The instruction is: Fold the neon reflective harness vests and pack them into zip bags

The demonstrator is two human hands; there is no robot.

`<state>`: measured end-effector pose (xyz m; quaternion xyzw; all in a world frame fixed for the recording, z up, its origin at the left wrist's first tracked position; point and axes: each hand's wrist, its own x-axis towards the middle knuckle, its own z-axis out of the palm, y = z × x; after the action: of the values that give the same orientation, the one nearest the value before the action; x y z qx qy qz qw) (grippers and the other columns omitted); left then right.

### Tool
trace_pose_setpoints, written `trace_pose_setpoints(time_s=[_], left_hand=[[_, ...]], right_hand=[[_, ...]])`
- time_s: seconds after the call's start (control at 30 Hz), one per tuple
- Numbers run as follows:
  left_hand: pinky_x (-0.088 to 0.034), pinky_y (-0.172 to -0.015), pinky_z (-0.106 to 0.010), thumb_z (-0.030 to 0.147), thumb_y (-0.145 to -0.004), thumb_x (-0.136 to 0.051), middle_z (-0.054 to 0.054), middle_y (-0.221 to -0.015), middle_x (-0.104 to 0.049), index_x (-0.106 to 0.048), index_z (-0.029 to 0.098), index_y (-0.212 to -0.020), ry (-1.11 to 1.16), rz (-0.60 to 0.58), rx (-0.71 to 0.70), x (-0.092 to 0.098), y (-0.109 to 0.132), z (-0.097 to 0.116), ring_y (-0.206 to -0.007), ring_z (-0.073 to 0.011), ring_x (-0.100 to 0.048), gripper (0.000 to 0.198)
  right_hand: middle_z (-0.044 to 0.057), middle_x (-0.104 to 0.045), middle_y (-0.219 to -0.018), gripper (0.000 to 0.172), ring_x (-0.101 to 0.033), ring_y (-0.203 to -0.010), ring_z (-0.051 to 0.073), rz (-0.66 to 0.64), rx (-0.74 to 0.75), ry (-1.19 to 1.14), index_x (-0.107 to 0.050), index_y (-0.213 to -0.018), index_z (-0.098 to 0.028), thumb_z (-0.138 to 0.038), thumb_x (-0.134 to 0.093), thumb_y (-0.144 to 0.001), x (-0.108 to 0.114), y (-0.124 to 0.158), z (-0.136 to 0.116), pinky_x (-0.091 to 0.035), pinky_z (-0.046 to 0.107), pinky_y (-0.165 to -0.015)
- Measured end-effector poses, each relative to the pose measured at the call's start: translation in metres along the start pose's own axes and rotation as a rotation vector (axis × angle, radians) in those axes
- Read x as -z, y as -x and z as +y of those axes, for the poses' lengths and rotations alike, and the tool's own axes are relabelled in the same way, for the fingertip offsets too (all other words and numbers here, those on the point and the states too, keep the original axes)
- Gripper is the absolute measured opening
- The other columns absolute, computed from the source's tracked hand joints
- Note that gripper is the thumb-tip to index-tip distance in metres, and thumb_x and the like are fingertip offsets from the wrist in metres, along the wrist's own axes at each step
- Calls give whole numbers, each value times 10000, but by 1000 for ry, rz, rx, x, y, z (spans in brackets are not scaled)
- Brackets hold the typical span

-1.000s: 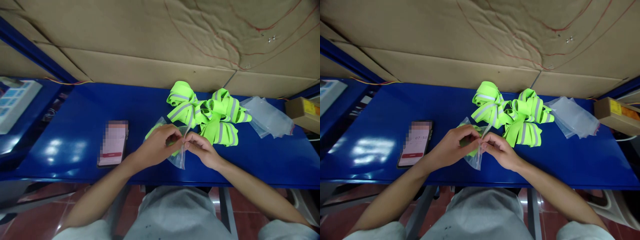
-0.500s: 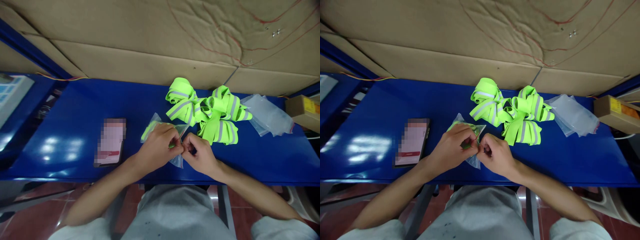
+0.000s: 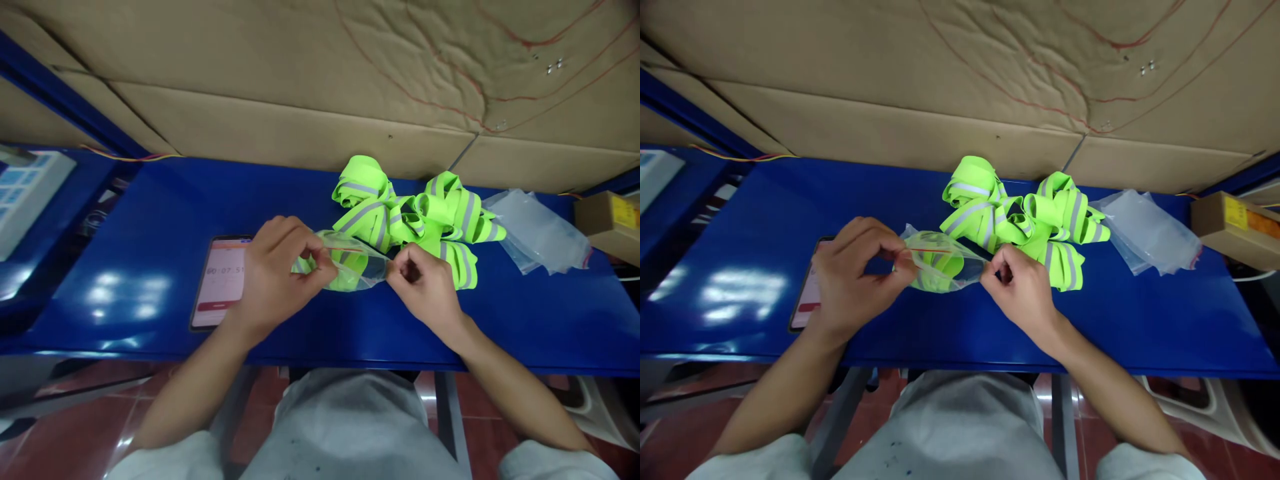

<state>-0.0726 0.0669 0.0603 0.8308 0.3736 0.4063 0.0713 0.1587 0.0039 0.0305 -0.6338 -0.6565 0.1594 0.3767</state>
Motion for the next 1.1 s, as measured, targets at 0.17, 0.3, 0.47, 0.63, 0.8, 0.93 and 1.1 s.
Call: trace_pose_setpoints(time_s=[0.17, 0.3, 0.47, 0.63, 0.8, 0.93, 1.1], left_hand=[[-380, -1148, -533, 457, -834, -800, -149, -1490, -517, -547, 231, -1316, 30, -420, -103, -2, -1, -19, -1404, -354, -480, 588], [-128, -1267, -655, 542, -745, -879, -194, -1646, -356, -276, 235, -1589, -72, -592, -79, -15, 2, -35, -1554, -421, -282, 1082], [-430, -1148, -507, 432, -811, -849, -160, -1494, -563, -349, 201, -1555, -46, -634, -28, -21, 1, -36, -1359, -350, -555, 926], [-477, -1121, -477, 454, -842, -825, -146, -1461, -586, -423, 201, -1491, 0, -512, -65, -19, -2, -36, -1341, -325, -567, 804], [-429, -1163, -524, 305, -899, -768, -154, -1425, -593, -467, 216, -1447, -70, -278, -275, -21, 0, -39, -1354, -332, -546, 632], [-428, -1155, -539, 189, -888, -744, -174, -1416, -581, -463, 201, -1423, -136, -211, -361, -23, 3, -32, -1349, -337, -533, 605], [-419, -1135, -585, 177, -907, -698, -173, -1419, -593, -491, 206, -1394, -212, -192, -339, -28, 5, -26, -1323, -350, -550, 531]], right_hand=[[-35, -541, -634, 193, -490, -552, 96, -44, -3, -37, -523, -732, -212, -241, -609, -903, 2, -4, 10, -387, 251, -566], [-18, -594, -682, 198, -529, -587, 106, -72, -7, -76, -551, -775, -209, -281, -624, -944, 3, -4, 16, -408, 254, -579], [-22, -564, -717, 188, -522, -605, 103, -30, 18, -83, -614, -865, -209, -361, -678, -955, 8, -5, 20, -414, 248, -565], [-4, -537, -775, 119, -514, -676, 113, -101, 100, -96, -721, -924, -218, -335, -706, -943, 16, -8, 26, -405, 250, -585], [9, -541, -801, 185, -502, -678, 120, -188, 45, -242, -771, -993, -220, -385, -735, -915, 18, -10, 33, -400, 264, -598], [-19, -452, -742, 229, -425, -649, 101, -347, -76, -438, -746, -919, -185, -392, -798, -835, 22, -12, 32, -372, 238, -568], [-38, -448, -727, 246, -423, -642, 85, -430, -111, -491, -712, -922, -189, -358, -834, -790, 29, -13, 27, -375, 214, -565]])
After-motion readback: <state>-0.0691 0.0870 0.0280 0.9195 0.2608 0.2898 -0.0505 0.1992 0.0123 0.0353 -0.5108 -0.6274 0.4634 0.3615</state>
